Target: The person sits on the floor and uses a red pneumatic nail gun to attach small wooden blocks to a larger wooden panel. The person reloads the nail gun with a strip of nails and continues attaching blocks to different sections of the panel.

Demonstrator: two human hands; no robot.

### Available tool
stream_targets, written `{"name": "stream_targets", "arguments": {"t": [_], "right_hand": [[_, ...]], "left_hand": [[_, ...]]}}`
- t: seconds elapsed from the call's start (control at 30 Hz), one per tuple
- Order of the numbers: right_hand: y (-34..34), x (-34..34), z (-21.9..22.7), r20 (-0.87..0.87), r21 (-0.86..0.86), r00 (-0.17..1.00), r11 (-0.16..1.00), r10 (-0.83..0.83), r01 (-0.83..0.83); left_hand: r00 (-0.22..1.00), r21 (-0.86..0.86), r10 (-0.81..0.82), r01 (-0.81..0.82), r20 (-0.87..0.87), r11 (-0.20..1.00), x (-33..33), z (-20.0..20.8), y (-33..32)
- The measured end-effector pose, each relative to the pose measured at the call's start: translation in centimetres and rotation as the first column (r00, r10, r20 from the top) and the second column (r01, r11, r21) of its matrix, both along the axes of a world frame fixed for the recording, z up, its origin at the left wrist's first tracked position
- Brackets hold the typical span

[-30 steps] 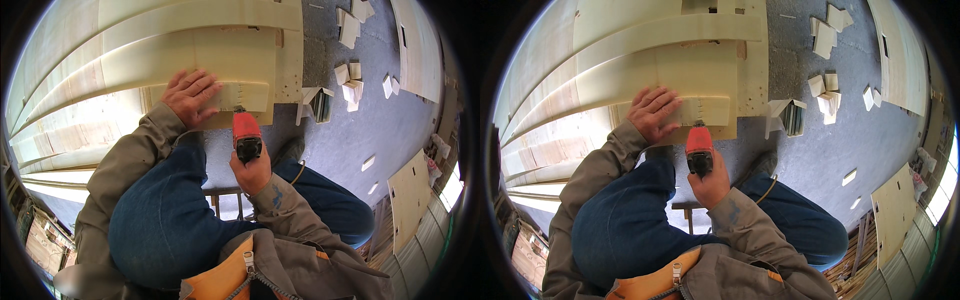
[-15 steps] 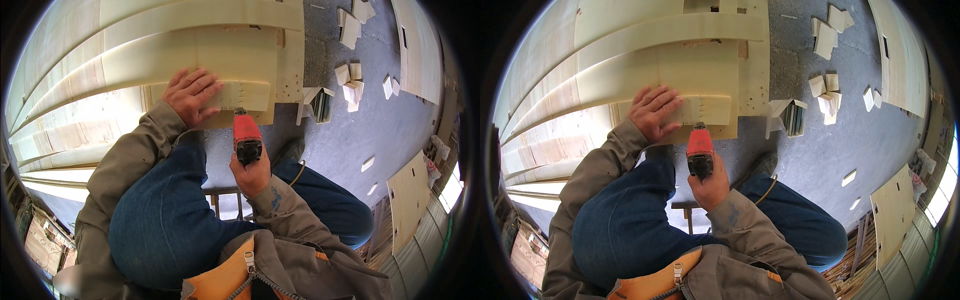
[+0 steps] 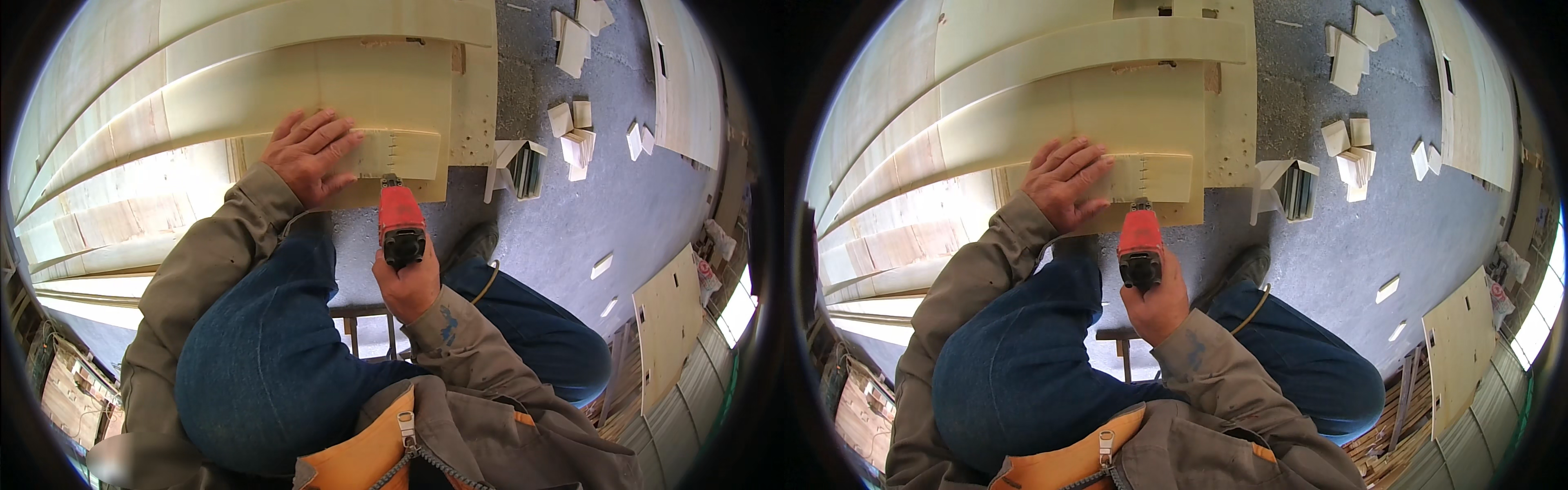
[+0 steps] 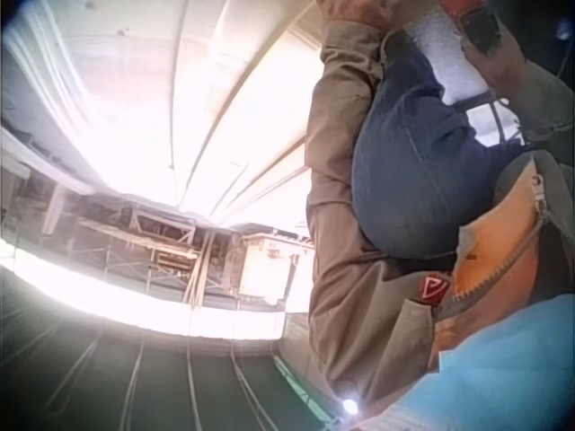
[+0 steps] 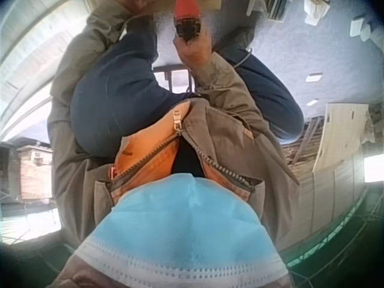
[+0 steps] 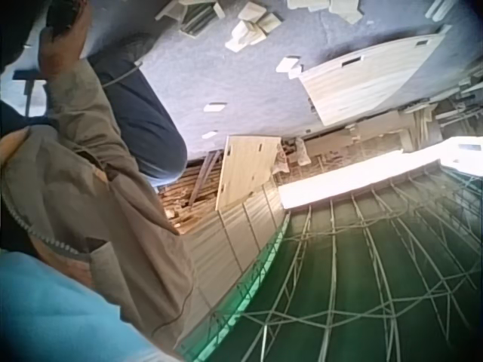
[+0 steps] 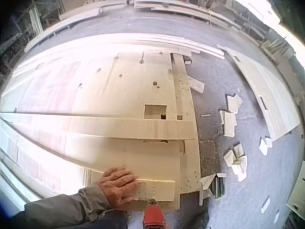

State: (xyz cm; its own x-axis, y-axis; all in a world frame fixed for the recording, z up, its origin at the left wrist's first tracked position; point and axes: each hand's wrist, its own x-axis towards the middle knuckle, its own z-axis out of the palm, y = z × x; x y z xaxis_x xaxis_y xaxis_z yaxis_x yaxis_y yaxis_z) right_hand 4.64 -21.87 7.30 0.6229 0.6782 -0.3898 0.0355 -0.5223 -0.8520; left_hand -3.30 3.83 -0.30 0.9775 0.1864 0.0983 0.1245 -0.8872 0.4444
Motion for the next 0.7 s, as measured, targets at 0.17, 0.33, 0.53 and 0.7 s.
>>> {"name": "stream_targets", "arguments": {"t": [0.17, 0.33, 0.53, 0.7], "right_hand": [[-0.06, -0.33, -0.28, 0.020, 0.003, 1.000, 1.000, -0.002, 0.002], [0.20, -0.43, -0.13, 0.017, -0.012, 1.000, 1.000, 0.016, -0.015], [0.08, -0.61, -0.38, 0.023, -0.006, 1.000, 1.000, 0.020, -0.020], [0.05, -0.70, -0.58, 0.057, -0.021, 0.998, 1.000, 0.022, -0.021]], "left_hand": [[1.000, -0.004, 0.004, -0.004, -0.012, 1.000, -0.03, 0.10, 0.01], [1.000, -0.012, 0.008, -0.008, -0.021, 1.000, 0.06, 0.32, 0.00], [1.000, -0.005, 0.014, -0.014, -0.014, 1.000, 0.02, 0.13, -0.03], [1.000, -0.009, 0.012, -0.012, -0.021, 1.000, 0.06, 0.22, -0.03]]}}
